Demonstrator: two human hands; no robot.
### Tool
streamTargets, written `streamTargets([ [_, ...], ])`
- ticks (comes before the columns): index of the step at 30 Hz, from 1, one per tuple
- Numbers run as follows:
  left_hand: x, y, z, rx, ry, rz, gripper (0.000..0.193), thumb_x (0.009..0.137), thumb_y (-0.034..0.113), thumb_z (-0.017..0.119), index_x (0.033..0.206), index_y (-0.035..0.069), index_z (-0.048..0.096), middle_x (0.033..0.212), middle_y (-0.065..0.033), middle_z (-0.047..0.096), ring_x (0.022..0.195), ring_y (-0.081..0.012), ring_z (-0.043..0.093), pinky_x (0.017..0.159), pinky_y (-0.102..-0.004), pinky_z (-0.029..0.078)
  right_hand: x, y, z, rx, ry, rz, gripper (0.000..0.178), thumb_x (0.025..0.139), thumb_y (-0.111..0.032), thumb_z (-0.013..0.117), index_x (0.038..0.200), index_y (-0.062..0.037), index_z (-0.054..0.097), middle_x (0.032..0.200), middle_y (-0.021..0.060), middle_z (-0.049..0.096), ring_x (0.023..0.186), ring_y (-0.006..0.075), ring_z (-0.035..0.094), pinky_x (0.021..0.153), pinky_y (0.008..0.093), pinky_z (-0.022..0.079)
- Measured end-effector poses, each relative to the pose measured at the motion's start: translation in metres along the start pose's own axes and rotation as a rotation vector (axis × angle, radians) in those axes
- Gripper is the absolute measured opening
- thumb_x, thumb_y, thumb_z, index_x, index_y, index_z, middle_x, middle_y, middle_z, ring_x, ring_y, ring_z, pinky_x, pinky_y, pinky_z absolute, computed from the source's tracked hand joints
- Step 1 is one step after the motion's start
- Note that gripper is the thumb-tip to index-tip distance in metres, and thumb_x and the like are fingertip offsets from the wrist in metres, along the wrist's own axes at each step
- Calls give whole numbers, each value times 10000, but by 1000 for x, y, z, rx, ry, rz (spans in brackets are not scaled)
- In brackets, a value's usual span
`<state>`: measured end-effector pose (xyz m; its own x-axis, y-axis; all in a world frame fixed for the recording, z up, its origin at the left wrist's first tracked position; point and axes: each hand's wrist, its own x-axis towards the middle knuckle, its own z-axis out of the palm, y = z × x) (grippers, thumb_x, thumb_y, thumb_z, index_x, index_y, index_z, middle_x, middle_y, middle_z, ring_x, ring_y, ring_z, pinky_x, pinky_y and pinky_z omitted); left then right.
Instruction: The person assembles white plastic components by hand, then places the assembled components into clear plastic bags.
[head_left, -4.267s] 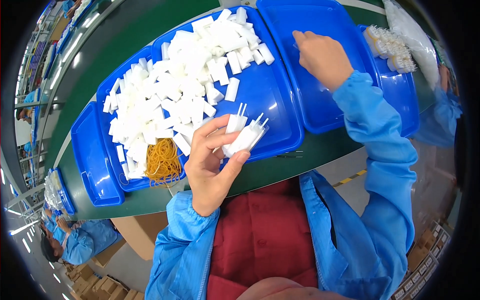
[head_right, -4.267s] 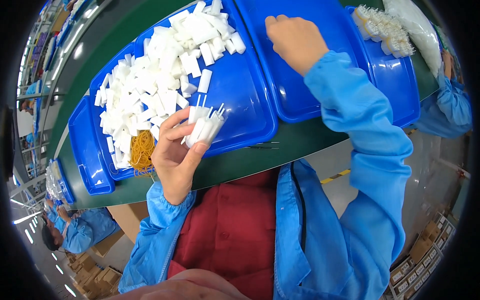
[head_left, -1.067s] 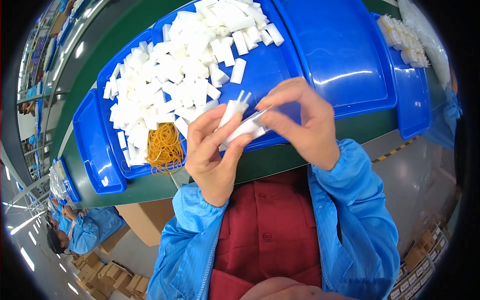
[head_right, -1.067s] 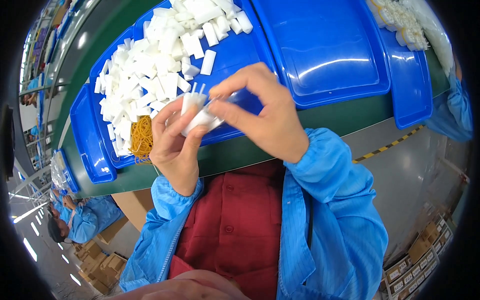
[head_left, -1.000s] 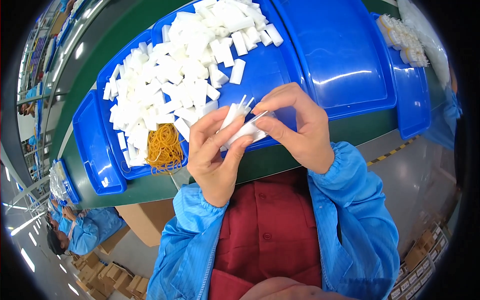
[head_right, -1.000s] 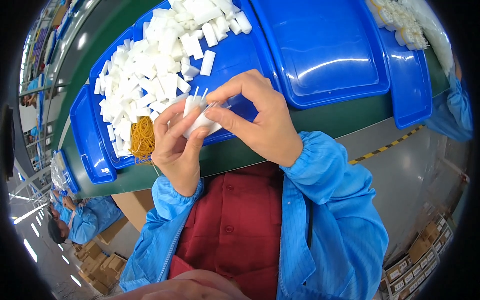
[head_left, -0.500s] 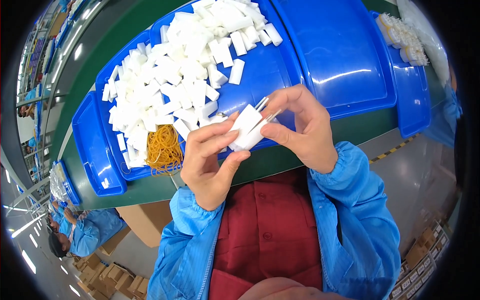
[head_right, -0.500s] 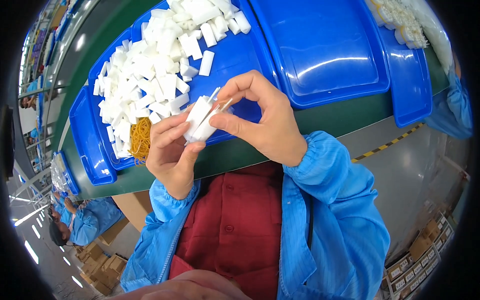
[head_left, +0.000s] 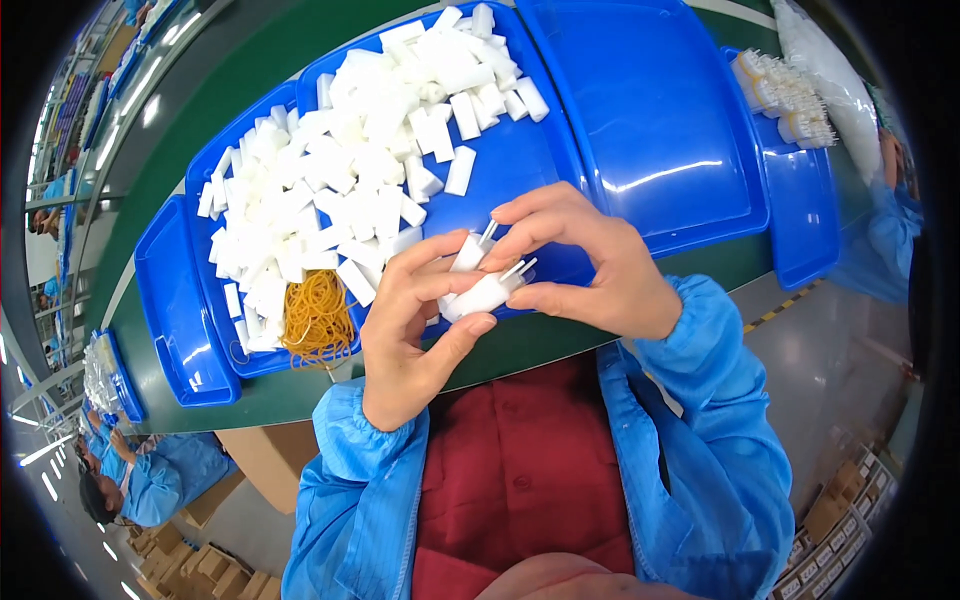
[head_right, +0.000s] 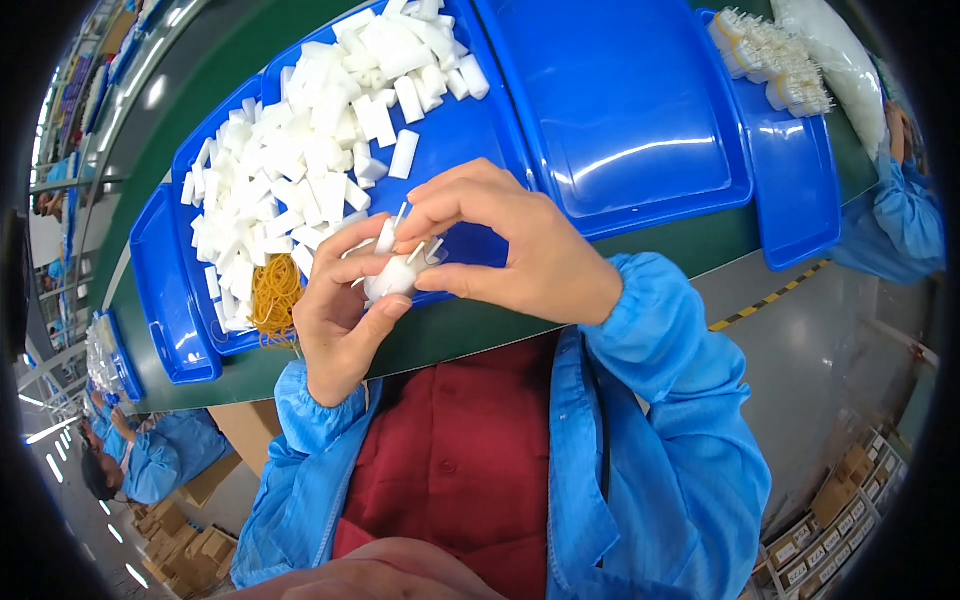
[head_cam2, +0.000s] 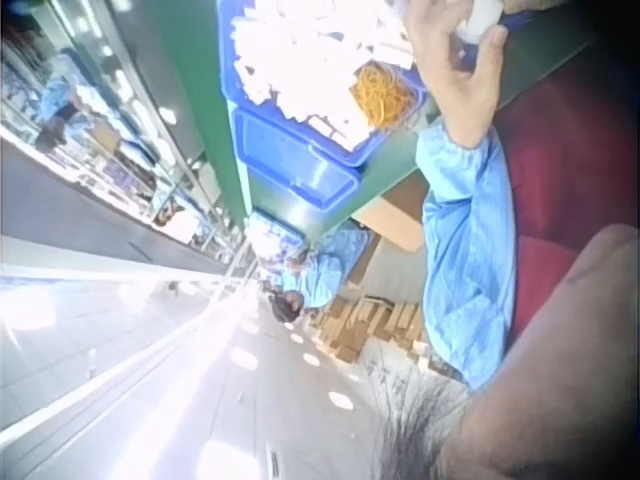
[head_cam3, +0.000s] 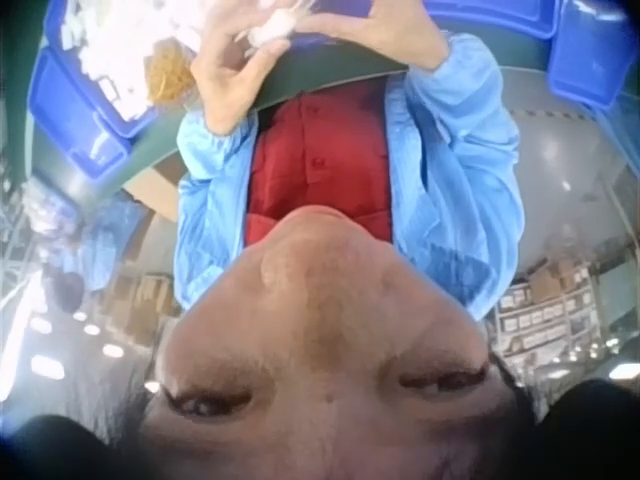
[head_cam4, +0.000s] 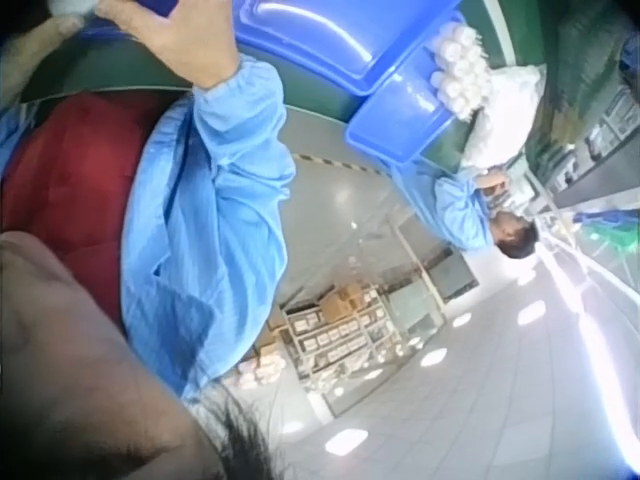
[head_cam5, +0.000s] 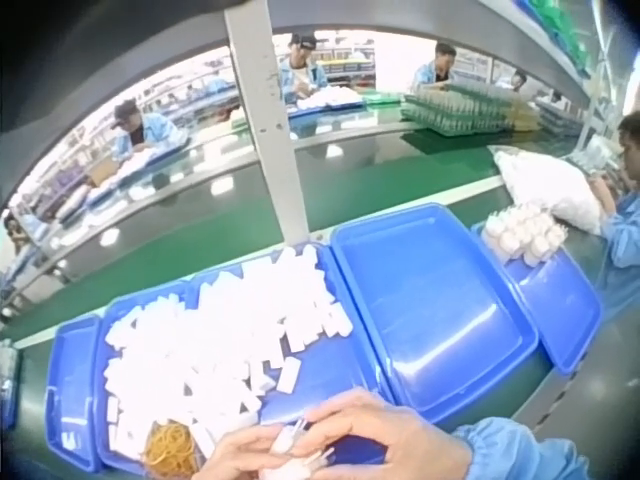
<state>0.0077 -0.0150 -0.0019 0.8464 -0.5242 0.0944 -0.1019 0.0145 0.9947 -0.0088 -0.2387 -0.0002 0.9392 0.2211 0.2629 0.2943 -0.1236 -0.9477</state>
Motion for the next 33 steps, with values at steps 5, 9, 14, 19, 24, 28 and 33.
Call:
streamTargets([
  [5,-5,0,4,67,155,-15,299,854,-40,707,1139,14,636,1383,-148,452,1216,-260,565,956,-350,537,64,40,-75,-417,235,16,232,960,-196,626,1116,-34,680,1054,92,698,988,196,663,893,299,503],
  [9,3,-1,19,8,138,15,299,853,-44,704,1138,18,636,1383,-142,453,1207,-254,571,947,-348,546,112,101,-130,-929,479,39,205,862,-120,674,1056,-56,692,896,198,711,861,265,716,791,385,544],
  [14,0,-1,19,-7,137,15,293,857,-41,703,1136,17,634,1379,-138,453,1210,-254,571,949,-351,549,137,113,-142,-1299,213,239,282,897,-221,675,1117,-44,670,1049,140,706,952,302,688,858,398,541],
  [19,-2,-3,15,-13,155,44,284,865,-42,694,1138,11,634,1353,-144,469,1211,-258,572,962,-359,546,106,83,-137,-1502,-107,253,316,847,-176,688,1127,-40,634,1044,174,678,940,356,669,821,446,539],
  [24,-2,-4,13,-45,148,39,274,865,-51,691,1130,-8,635,1352,-148,472,1209,-258,574,965,-349,537,61,48,-116,-469,152,361,391,868,-129,621,1255,-82,596,1011,105,672,899,200,671,761,366,532],
  [28,-1,-5,14,-61,152,37,270,862,-63,686,1123,-28,631,1350,-154,474,1202,-255,577,970,-342,526,34,4,-55,54,249,271,413,922,-193,658,1304,-72,555,1107,120,669,951,167,668,842,298,527],
  [33,0,-6,17,-64,192,35,258,862,-69,681,1113,-31,633,1348,-160,475,1194,-251,579,974,-348,522,18,-18,-12,381,280,236,463,927,-151,668,1338,-41,483,1119,144,663,993,178,663,850,289,533],
])
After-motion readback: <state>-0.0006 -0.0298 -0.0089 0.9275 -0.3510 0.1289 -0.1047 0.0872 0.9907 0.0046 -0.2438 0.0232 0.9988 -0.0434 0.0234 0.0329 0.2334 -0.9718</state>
